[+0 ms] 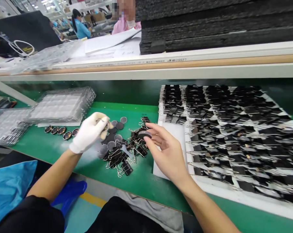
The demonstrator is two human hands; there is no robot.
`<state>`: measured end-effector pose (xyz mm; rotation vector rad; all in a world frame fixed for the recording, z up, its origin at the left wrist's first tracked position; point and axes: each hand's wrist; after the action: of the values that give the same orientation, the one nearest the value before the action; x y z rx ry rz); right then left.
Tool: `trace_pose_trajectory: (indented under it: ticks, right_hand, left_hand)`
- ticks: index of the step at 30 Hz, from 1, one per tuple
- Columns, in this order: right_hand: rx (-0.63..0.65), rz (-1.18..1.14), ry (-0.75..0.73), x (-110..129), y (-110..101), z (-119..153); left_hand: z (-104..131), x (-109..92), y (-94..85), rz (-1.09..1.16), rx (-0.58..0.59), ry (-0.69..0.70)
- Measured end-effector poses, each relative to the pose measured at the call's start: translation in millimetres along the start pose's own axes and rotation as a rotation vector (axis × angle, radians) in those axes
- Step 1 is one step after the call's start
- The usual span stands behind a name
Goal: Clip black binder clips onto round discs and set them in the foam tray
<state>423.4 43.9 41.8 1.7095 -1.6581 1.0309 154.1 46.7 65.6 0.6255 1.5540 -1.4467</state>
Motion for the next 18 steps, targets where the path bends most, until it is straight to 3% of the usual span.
trace_pose_trajectory:
  ticks: [4, 6, 8, 10, 13, 15, 18]
  right_hand:
    - [-0.106, 0.279, -0.501, -7.9, 0.7, 8.3]
    - [-0.072, 0.415, -0.691, -15.2, -2.8, 8.4]
    - [-0.026, 0.551, -0.779, -21.7, -7.5, 6.1]
    - [0.020, 0.685, -0.805, -24.6, -11.4, 3.5]
    - [0.083, 0.800, -0.737, -21.8, -12.5, 1.8]
    - [0.068, 0.734, -0.645, -18.6, -9.8, 2.0]
    - [-0.084, 0.405, -0.424, -17.3, -3.4, 1.9]
  left_hand:
    - [1.7, -37.6, 59.6, 0.436, 0.623, -0.045]
    - [2.3, -44.6, 79.2, 0.584, 0.802, -0.068]
    - [1.7, -48.4, 87.8, 0.628, 0.835, -0.054]
    - [-0.2, -51.3, 87.8, 0.560, 0.794, -0.002]
    - [-4.3, -54.6, 81.3, 0.373, 0.730, 0.077]
    - [-6.4, -55.9, 77.1, 0.278, 0.718, 0.101]
    - [-6.5, -56.5, 72.5, 0.108, 0.710, 0.173]
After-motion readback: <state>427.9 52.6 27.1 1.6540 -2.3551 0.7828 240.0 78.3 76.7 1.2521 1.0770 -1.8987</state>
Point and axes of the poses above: each hand's wrist, its own z-axis away from the middle knuckle, its own y-axis out of the palm, x = y × z, and after that the axes turned 11 degrees about -y, right-handed
